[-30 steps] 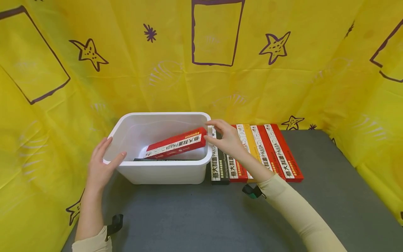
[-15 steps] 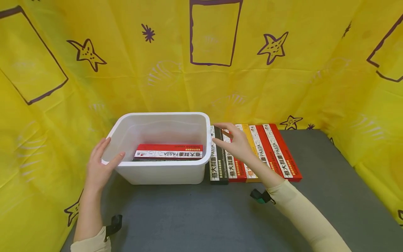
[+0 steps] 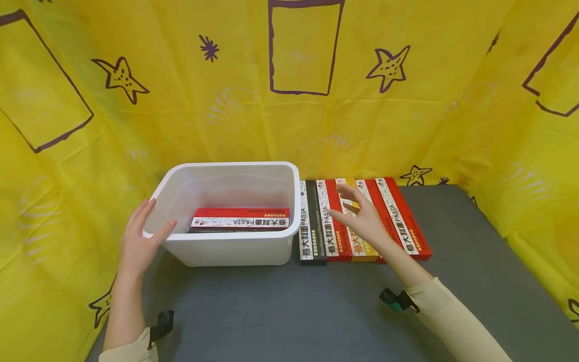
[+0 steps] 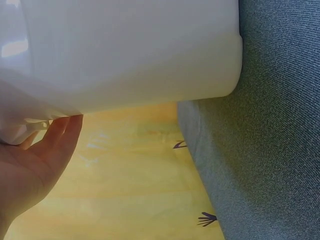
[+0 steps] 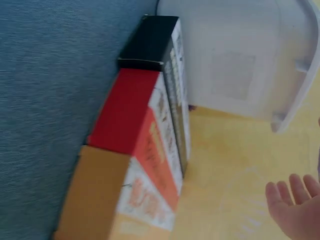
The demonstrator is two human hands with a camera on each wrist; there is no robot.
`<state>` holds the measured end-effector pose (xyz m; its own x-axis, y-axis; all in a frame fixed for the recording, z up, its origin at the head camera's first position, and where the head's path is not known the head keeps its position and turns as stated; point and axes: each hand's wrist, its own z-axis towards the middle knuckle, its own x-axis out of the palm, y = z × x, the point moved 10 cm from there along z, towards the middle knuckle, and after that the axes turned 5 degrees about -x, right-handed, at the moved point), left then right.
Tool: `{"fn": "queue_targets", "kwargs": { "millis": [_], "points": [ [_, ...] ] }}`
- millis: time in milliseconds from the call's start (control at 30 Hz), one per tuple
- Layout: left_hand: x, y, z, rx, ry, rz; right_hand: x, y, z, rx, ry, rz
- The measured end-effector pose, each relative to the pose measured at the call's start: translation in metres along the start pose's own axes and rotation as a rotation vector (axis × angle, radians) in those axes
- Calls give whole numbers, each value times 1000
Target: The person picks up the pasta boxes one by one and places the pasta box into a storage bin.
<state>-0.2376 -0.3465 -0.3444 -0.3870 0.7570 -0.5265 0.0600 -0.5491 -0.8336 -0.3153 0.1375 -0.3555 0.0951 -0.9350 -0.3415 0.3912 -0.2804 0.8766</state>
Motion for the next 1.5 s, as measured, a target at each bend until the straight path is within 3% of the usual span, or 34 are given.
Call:
{"fn": "queue_targets", "kwargs": {
  "millis": [300,800,1100,1500],
  "points": [
    [0,1,-1,-10,-1,7,-18,-21,-19,81,-23,68],
    [1,0,-1,3,-8,1,-52,-62,-49,204,-82,-25],
    [1,2,0,-21,-3,-7,-81,-78,-68,258,-130,-108],
    [1,2,0,-19,-5,-10,-106,-94,-93,344,-171,-109]
  ]
}}
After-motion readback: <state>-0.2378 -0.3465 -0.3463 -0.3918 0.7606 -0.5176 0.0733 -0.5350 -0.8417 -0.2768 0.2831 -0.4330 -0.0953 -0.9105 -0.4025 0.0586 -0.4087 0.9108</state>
